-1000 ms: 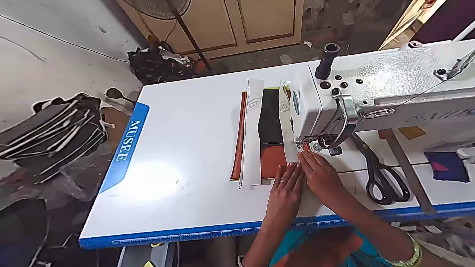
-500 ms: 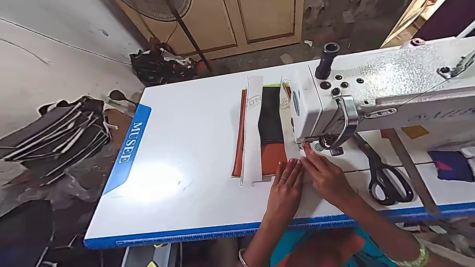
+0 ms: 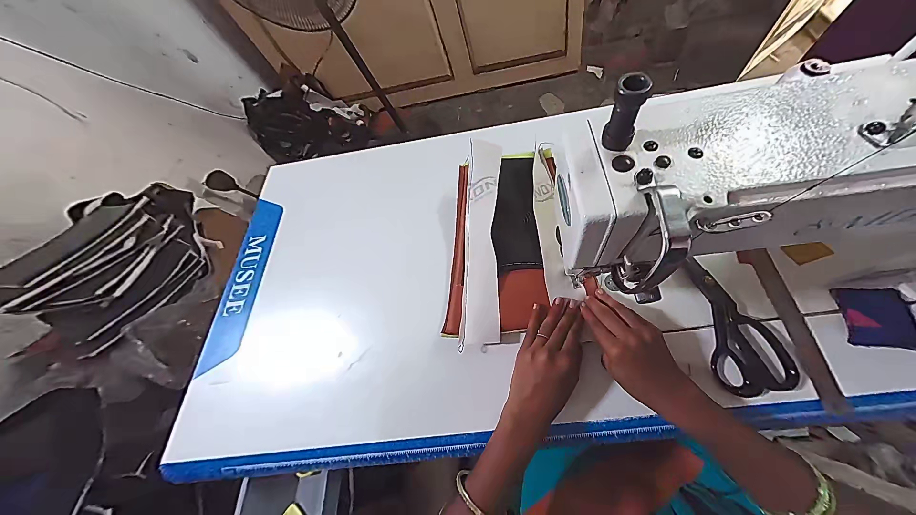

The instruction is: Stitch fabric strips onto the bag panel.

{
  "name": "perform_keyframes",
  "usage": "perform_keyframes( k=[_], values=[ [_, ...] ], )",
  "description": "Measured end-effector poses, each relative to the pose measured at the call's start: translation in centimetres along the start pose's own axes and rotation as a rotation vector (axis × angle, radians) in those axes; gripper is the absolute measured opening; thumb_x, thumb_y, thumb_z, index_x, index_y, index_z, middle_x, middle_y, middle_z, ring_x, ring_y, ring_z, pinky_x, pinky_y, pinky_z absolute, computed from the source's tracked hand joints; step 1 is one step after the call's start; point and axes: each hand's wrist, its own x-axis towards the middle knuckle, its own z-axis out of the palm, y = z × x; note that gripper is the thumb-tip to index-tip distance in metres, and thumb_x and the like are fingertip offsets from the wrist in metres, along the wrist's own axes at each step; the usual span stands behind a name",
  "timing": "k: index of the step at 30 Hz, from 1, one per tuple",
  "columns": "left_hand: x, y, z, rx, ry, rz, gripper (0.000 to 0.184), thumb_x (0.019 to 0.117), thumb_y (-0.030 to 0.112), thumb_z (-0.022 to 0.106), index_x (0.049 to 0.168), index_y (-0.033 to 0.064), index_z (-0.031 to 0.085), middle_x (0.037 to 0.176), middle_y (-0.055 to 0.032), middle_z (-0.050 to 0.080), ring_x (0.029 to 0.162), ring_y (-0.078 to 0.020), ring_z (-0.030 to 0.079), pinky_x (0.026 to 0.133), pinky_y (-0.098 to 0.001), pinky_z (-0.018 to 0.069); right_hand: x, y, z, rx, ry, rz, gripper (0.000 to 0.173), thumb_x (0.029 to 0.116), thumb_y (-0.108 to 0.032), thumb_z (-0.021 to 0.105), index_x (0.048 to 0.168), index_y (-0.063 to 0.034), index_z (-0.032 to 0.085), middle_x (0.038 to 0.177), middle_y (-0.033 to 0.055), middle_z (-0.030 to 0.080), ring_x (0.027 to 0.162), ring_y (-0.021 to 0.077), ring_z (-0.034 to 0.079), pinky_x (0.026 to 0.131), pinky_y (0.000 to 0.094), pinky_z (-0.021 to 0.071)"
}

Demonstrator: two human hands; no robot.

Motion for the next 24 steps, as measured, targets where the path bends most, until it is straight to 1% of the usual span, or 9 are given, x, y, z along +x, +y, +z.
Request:
perform_keyframes(
  k=[6,8,10,11,13,14,16,19,24],
  values=[
    [0.6,-1.0,0.0,-0.028,-0.010,0.021,0.030,0.0949,0.005,0.055,0.118,-0.0009,0.075,0.125,-0.0136,0.073,0.122,-0.0340,0.067,0.109,-0.0499,0.0468,0.2,0.7,0.5,0.044,0.014,0.002,0.037,0.0839,0.012,0.057,0.117,0.0045,0.073,0.121,0.0175,0.073,0.113,0.0344,0.071,0.090,0.0378,0.0583],
    [0.8,-1.3,-0.1,-0.013,-0.021,0.050,0.031,0.0950,0.005,0.054,0.118,-0.0012,0.074,0.126,-0.0140,0.072,0.122,-0.0341,0.067,0.109,-0.0501,0.0470,0.0,1.6,0.4,0.153,0.032,0.005,0.036,0.0881,0.010,0.053,0.116,0.0022,0.074,0.122,0.0173,0.073,0.115,0.0334,0.070,0.095,0.0370,0.0571],
    [1.0,-1.6,-0.1,-0.003,-0.031,0.069,0.032,0.0950,0.006,0.054,0.120,-0.0016,0.074,0.127,-0.0145,0.072,0.123,-0.0342,0.066,0.108,-0.0510,0.0470,-0.2,2.1,0.3,0.238,0.036,0.011,0.037,0.0891,0.009,0.051,0.115,0.0007,0.076,0.124,0.0170,0.072,0.118,0.0321,0.069,0.098,0.0360,0.0559],
    [1.0,-1.7,-0.2,-0.004,-0.038,0.072,0.033,0.0954,0.008,0.054,0.120,-0.0020,0.073,0.127,-0.0148,0.071,0.123,-0.0345,0.066,0.109,-0.0517,0.0467,-0.3,2.0,0.3,0.229,0.028,0.011,0.038,0.0884,0.010,0.051,0.116,0.0008,0.075,0.125,0.0173,0.072,0.118,0.0322,0.069,0.098,0.0360,0.0560],
    [1.2,-1.8,-0.2,-0.012,-0.042,0.074,0.035,0.0978,0.018,0.055,0.120,-0.0022,0.073,0.128,-0.0149,0.071,0.124,-0.0345,0.066,0.109,-0.0523,0.0461,-0.3,1.6,0.3,0.178,0.023,0.016,0.039,0.0861,0.011,0.052,0.117,0.0017,0.074,0.126,0.0185,0.071,0.117,0.0335,0.069,0.094,0.0369,0.0575],
    [1.3,-1.9,-0.2,-0.019,-0.042,0.075,0.039,0.0989,0.024,0.055,0.121,-0.0028,0.073,0.128,-0.0155,0.071,0.124,-0.0349,0.066,0.110,-0.0526,0.0454,-0.1,1.4,0.3,0.152,0.017,0.018,0.039,0.0853,0.011,0.053,0.118,0.0023,0.074,0.126,0.0193,0.071,0.116,0.0344,0.070,0.092,0.0374,0.0581],
    [1.4,-2.0,-0.2,-0.034,-0.049,0.073,0.044,0.0995,0.030,0.053,0.122,-0.0033,0.072,0.129,-0.0162,0.070,0.125,-0.0353,0.065,0.110,-0.0527,0.0443,0.1,1.2,0.2,0.137,-0.007,0.030,0.039,0.0845,0.012,0.056,0.118,0.0029,0.073,0.125,0.0214,0.070,0.114,0.0361,0.070,0.090,0.0390,0.0590],
    [1.7,-2.3,-0.1,-0.050,-0.050,0.066,0.040,0.1006,0.027,0.055,0.122,-0.0025,0.073,0.129,-0.0161,0.070,0.124,-0.0359,0.065,0.110,-0.0530,0.0446,0.4,1.3,0.1,0.135,-0.024,0.037,0.039,0.0851,0.012,0.056,0.119,0.0031,0.073,0.126,0.0219,0.070,0.112,0.0367,0.070,0.087,0.0400,0.0596],
    [2.3,-2.5,0.2,-0.035,-0.040,0.049,0.034,0.0992,0.019,0.056,0.120,-0.0023,0.074,0.127,-0.0158,0.071,0.123,-0.0357,0.066,0.110,-0.0530,0.0455,1.0,0.9,0.5,0.062,-0.032,0.049,0.041,0.0845,0.013,0.056,0.122,0.0064,0.071,0.129,0.0222,0.069,0.118,0.0371,0.068,0.094,0.0412,0.0572]
  ],
)
